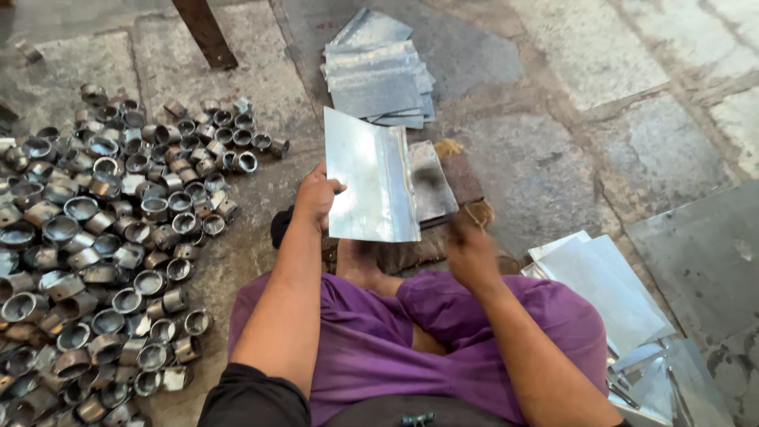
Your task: The person sits on the floor and repeatedly hammers a rectangular metal sheet placed on a small anvil. They hold the sheet with one hand and strike it with a hammer in the other hand, occasionally adjusting the sheet's position.
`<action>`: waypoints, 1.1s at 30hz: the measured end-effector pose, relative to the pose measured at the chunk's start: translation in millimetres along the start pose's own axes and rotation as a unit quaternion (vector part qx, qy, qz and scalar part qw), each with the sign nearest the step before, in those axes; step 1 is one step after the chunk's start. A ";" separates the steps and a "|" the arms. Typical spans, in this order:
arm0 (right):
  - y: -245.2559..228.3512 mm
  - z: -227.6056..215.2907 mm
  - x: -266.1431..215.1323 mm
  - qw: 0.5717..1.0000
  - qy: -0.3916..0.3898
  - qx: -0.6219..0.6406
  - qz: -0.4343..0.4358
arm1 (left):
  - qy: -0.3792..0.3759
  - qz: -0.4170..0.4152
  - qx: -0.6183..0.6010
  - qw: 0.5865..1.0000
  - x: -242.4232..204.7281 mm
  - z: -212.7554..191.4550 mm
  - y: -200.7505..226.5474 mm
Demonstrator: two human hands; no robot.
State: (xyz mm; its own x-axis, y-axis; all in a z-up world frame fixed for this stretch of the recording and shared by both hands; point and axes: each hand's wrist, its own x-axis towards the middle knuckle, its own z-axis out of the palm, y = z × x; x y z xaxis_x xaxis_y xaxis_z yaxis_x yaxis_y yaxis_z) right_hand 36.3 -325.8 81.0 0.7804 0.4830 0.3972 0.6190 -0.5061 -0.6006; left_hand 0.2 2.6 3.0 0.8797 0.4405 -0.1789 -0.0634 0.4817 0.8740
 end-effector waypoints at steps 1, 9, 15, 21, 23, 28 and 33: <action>0.5 0.3 5.8 0.997 -0.042 -0.016 0.062 | -0.001 0.007 -0.003 1.000 -0.4 -0.1 -1.7; -72.3 -107.7 42.4 0.947 0.127 0.291 -0.041 | 0.009 -0.007 0.014 1.000 -3.2 3.8 5.1; -11.8 -49.2 5.1 0.918 0.250 0.275 -0.141 | -0.007 -0.003 0.001 1.000 -4.6 2.0 2.6; 14.4 9.3 11.4 0.997 0.014 0.035 0.066 | 0.007 -0.011 0.036 0.999 4.5 -6.7 -6.1; -11.1 -21.2 31.5 0.987 -0.010 0.025 0.161 | 0.006 -0.025 0.023 0.999 2.1 -6.4 -8.8; -64.3 -103.4 49.3 0.955 0.173 0.238 -0.024 | 0.002 -0.039 0.004 0.999 0.2 -1.2 -1.0; -28.5 -59.7 26.9 0.914 0.253 0.283 -0.143 | 0.001 -0.038 -0.016 0.999 -2.3 -0.5 0.8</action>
State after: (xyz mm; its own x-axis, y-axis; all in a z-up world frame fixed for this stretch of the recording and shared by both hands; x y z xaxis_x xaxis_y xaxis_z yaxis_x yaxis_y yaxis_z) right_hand 45.0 -341.1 150.2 0.6243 0.0736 0.7777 0.7701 0.1092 -0.6285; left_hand -2.1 2.3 3.8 0.8819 0.4027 -0.2450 -0.0113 0.5377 0.8431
